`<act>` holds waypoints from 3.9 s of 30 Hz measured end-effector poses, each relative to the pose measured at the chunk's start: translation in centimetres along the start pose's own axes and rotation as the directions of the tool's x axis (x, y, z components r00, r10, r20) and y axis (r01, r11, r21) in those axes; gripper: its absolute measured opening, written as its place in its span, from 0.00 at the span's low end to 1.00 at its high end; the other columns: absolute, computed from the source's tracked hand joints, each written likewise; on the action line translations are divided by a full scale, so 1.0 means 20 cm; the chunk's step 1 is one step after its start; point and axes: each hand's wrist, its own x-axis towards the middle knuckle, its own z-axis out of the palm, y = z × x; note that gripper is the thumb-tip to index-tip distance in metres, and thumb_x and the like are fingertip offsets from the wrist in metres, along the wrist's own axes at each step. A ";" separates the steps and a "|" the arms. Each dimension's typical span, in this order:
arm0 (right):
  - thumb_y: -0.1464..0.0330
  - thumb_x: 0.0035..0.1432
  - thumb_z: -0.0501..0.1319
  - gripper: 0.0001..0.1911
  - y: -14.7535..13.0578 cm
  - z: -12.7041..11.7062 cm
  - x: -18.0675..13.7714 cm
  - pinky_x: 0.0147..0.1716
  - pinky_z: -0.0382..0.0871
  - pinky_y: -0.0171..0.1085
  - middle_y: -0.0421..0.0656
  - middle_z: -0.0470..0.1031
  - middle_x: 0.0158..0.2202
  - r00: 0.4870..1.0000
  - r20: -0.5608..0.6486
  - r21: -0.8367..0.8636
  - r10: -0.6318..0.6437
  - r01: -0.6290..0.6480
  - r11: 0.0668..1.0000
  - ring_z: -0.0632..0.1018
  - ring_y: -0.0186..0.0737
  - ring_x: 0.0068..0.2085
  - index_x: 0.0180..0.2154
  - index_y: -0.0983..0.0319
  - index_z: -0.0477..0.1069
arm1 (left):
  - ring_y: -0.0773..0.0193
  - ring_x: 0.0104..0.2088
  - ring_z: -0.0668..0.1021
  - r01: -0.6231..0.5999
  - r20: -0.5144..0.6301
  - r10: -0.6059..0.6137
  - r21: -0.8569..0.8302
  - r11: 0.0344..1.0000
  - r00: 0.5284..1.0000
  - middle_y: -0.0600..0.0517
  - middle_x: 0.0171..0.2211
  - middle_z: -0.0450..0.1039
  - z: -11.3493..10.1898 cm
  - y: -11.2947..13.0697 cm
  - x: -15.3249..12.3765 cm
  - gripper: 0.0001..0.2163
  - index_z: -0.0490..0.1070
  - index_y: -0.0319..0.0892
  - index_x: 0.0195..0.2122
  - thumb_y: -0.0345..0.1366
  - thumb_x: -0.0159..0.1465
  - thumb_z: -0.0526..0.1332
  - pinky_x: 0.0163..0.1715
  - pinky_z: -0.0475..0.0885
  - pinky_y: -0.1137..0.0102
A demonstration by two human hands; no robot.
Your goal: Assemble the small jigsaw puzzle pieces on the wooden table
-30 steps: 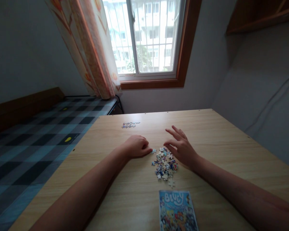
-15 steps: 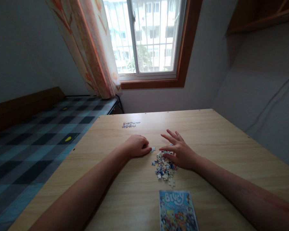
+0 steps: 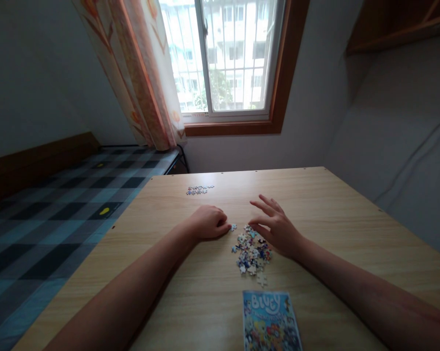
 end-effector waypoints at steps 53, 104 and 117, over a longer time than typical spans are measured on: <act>0.66 0.62 0.54 0.14 0.19 0.00 0.01 0.63 0.56 0.57 0.49 0.72 0.58 0.951 0.117 0.377 0.286 -0.309 0.873 0.63 0.53 0.66 0.34 0.58 0.78 | 0.52 0.50 0.77 0.563 -0.102 -0.558 0.016 0.827 0.823 0.38 0.47 0.75 0.08 0.16 0.06 0.21 0.68 0.34 0.59 0.38 0.69 0.50 0.46 0.72 0.64; 0.62 0.64 0.57 0.14 0.17 -0.01 0.02 0.62 0.59 0.58 0.51 0.73 0.58 0.946 0.176 0.298 0.272 -0.315 0.901 0.66 0.55 0.64 0.32 0.59 0.79 | 0.49 0.44 0.81 0.815 -0.044 -0.815 -0.028 0.579 0.578 0.32 0.44 0.78 0.05 -0.01 0.25 0.21 0.68 0.30 0.55 0.40 0.69 0.49 0.40 0.74 0.63; 0.62 0.63 0.58 0.13 0.20 0.00 0.02 0.61 0.60 0.56 0.51 0.75 0.56 0.939 0.139 0.348 0.313 -0.343 0.873 0.69 0.53 0.62 0.32 0.59 0.79 | 0.50 0.41 0.81 0.684 -0.053 -0.684 -0.018 0.730 0.728 0.38 0.41 0.79 0.10 0.06 0.27 0.17 0.73 0.39 0.47 0.40 0.69 0.47 0.39 0.73 0.61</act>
